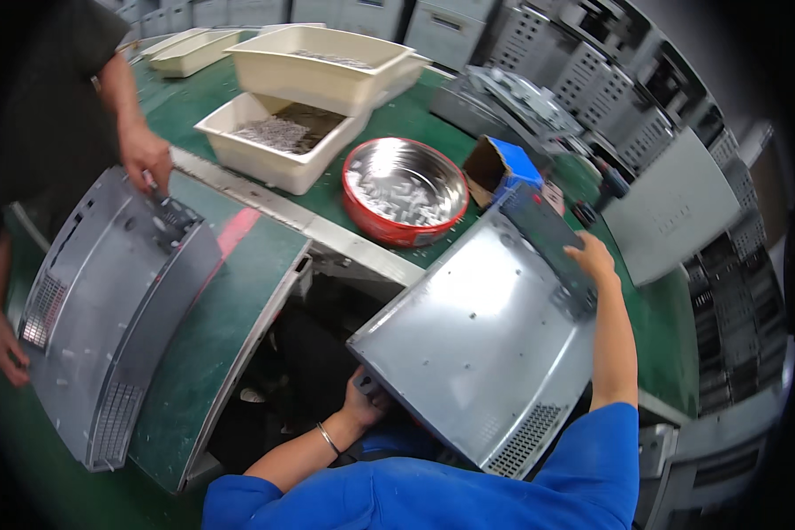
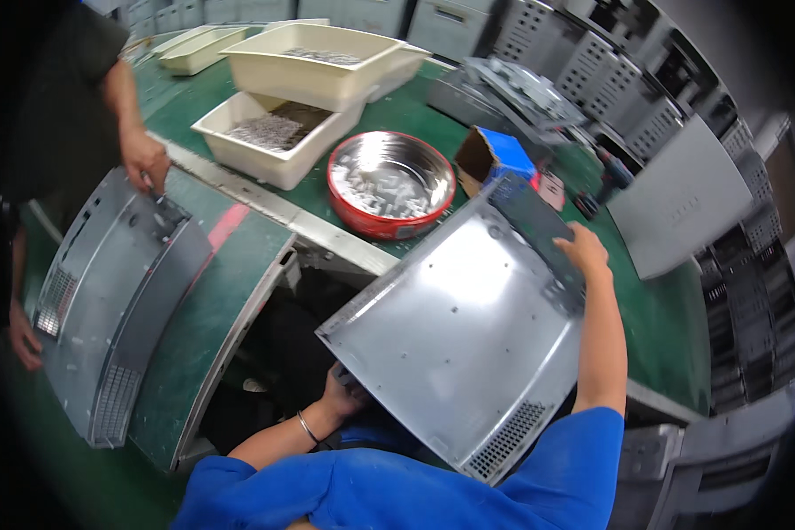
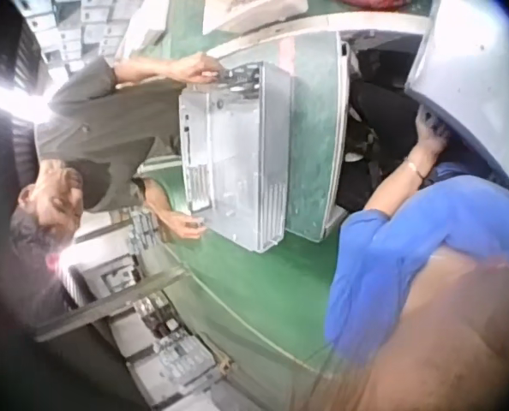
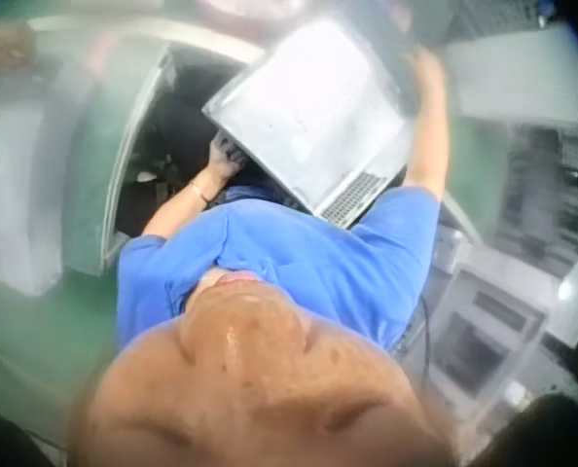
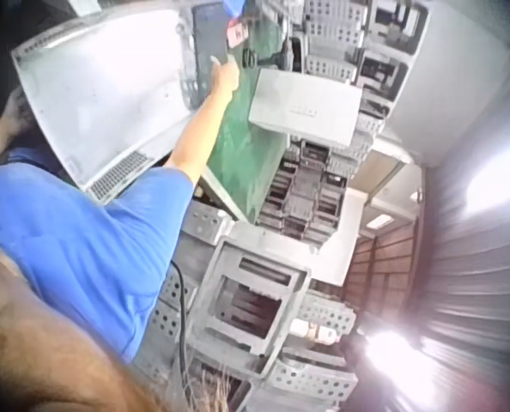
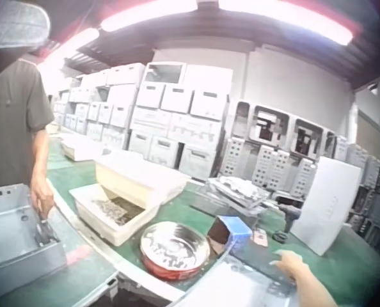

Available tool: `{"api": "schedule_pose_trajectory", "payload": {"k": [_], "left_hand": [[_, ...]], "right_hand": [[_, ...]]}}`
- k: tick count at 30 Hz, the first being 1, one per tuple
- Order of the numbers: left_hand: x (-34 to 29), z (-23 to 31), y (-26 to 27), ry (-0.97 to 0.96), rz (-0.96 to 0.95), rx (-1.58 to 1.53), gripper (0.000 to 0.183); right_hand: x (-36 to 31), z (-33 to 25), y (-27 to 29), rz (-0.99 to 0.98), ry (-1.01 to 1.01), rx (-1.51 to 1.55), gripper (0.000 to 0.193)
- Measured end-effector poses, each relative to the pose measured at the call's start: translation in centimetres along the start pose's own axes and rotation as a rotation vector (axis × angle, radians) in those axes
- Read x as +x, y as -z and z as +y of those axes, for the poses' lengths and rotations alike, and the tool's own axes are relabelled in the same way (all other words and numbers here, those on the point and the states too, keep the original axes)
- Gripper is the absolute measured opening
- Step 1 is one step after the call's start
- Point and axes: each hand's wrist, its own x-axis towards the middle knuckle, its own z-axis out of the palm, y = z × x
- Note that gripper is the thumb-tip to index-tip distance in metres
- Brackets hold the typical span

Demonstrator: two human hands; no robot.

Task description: The person inserts small white plastic clips into pre-drilled holes on a large silver metal chassis. They work systematically across the surface, picking clips from a nearby container and pressing them into place.

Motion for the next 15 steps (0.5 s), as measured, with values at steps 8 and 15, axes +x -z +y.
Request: {"api": "schedule_pose_trajectory", "payload": {"k": [8,15], "left_hand": [[-2.0,-0.7,2.8,0.208,-0.036,0.230,0.023],[-5.0,0.0,1.0,-0.032,-0.514,1.240,0.031]], "right_hand": [[1.6,2.2,-3.1,0.156,0.179,0.154,0.033],[1.9,1.4,-3.6,0.028,0.062,0.110,0.039]]}}
